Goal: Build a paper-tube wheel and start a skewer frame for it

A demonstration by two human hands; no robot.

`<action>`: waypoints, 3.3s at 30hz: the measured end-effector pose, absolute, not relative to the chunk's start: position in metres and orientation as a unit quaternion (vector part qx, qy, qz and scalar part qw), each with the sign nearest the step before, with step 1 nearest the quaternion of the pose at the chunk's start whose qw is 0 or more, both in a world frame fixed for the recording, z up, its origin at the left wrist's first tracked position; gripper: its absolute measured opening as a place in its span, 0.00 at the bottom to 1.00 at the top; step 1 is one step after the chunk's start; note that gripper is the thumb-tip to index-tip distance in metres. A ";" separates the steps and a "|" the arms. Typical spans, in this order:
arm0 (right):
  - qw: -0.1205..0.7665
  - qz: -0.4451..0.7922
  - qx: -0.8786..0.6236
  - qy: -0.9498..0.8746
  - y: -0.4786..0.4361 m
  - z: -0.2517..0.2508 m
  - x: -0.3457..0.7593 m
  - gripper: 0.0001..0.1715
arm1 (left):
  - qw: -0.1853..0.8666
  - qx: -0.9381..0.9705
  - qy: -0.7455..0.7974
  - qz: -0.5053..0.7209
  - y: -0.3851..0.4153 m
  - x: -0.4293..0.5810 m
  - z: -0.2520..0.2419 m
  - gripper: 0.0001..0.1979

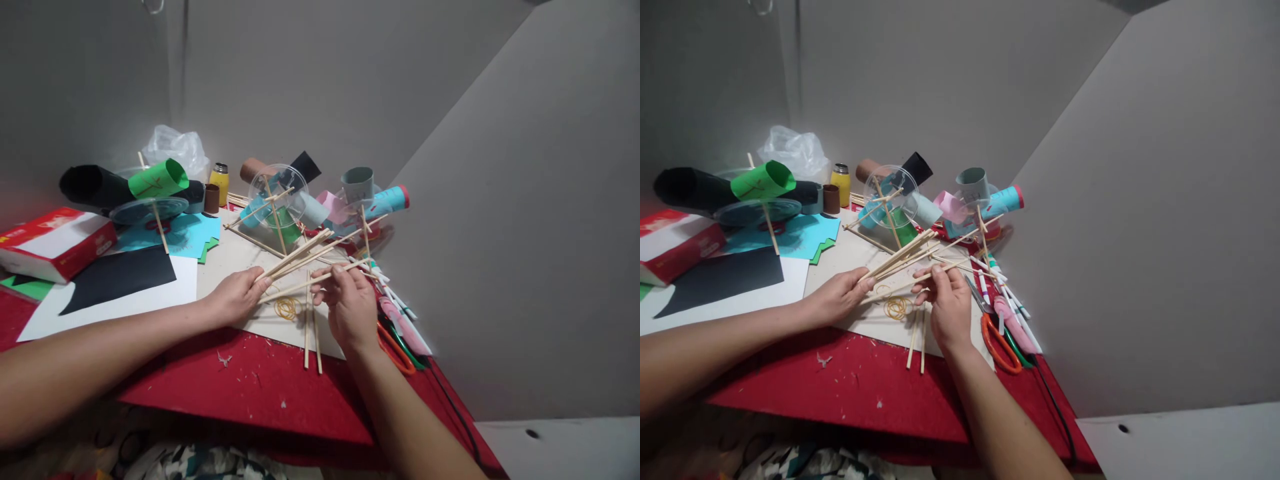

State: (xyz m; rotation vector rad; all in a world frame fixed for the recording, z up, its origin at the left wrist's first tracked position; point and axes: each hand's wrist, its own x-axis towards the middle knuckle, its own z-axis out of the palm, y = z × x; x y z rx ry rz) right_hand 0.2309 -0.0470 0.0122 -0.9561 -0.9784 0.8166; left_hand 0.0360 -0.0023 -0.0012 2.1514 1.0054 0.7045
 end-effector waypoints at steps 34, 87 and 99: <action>0.690 0.386 -0.462 -0.401 -0.039 0.004 0.226 0.13 | 0.549 0.706 0.396 0.208 -0.004 0.039 0.003 0.22; 0.517 0.620 -0.475 -0.351 -0.045 0.026 0.246 0.23 | 0.906 0.411 0.088 0.050 -0.001 0.034 -0.013 0.17; 0.520 0.607 -0.488 -0.350 -0.043 0.029 0.253 0.23 | 0.896 0.430 0.093 0.051 0.001 0.034 -0.015 0.16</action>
